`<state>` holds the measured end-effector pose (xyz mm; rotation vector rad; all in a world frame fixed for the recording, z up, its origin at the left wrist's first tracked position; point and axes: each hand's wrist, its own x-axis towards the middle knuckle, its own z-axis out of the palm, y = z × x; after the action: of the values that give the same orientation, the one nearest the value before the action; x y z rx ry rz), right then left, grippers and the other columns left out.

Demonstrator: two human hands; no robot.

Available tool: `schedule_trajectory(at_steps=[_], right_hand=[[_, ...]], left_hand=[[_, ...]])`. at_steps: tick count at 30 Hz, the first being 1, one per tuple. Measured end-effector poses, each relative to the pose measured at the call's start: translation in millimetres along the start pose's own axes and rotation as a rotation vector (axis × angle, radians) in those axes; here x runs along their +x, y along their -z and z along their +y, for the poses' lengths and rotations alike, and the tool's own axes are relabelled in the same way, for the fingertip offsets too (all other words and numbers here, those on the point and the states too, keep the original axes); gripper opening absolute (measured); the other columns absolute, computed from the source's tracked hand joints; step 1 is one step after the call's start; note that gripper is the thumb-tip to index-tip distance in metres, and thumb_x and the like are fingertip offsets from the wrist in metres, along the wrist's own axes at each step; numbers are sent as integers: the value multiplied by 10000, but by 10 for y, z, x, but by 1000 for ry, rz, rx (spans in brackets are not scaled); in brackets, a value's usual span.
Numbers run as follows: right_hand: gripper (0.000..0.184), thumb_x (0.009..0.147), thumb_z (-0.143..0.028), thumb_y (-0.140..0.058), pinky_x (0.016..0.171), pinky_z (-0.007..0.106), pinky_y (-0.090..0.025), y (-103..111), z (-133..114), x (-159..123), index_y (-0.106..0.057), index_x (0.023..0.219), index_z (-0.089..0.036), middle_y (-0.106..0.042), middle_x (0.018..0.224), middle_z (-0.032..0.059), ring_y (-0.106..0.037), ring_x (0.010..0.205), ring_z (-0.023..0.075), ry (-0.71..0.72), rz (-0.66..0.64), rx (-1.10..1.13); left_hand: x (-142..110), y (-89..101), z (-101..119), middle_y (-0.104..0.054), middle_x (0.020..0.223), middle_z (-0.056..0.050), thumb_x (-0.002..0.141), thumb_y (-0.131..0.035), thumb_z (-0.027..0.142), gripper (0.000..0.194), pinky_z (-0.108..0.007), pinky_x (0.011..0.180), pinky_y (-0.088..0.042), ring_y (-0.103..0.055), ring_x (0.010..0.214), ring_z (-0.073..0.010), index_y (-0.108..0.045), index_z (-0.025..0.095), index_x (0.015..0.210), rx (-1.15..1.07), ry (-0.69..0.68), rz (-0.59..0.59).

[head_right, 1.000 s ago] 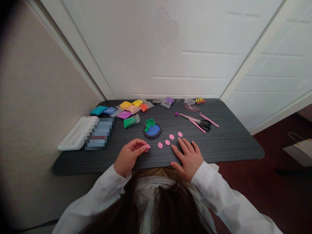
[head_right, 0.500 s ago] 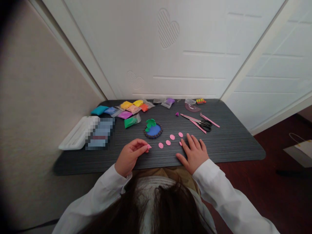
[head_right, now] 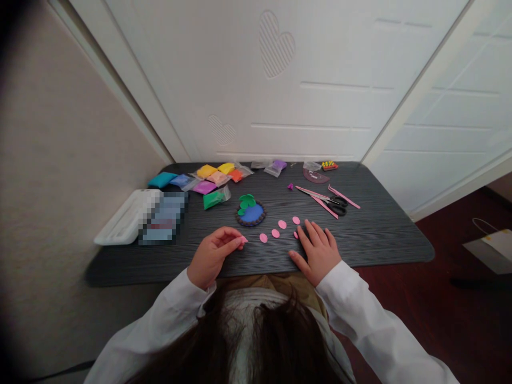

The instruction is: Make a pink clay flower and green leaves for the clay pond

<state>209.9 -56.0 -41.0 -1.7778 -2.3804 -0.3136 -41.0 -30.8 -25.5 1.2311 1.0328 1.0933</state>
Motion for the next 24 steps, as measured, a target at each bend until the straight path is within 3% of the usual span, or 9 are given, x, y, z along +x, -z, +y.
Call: schedule_trajectory(at_steps=[7,13,18,24], right_hand=[[540,778,-480,-349,935,477,-201,39,-38,7,-329,1256,-230,-267,1350,95,-254,1202,272,30,-6,-9],[533,778,-485,-341,918,485,-217,25,-34,-7,-391,1220,-192,-287,1335,128,-269,1189,286,-30,16,-27],[550,760,-514,-360,938,481,-189,60,-114,-34,-359,1239,-243,-272,1348,97,-251,1202,279,90,-17,10],[524,781,-478,-342,922,487,-213,35,-35,-4,-369,1235,-217,-273,1342,122,-259,1197,288,-21,-5,-19]], left_hand=[[2,3,1,-593,705,-19,689,-562,272,146,-264,668,-415,-532,661,-121,-546,153,770,19,-5,-4],[1,-4,16,-595,701,-16,677,-570,272,146,-254,658,-413,-531,651,-117,-558,153,760,5,8,1],[2,1,4,-604,699,-7,670,-579,253,129,-242,654,-409,-534,647,-108,-563,158,756,-12,8,9],[1,7,-3,-597,707,-10,685,-569,252,127,-246,664,-407,-531,659,-109,-550,156,766,-10,8,-9]])
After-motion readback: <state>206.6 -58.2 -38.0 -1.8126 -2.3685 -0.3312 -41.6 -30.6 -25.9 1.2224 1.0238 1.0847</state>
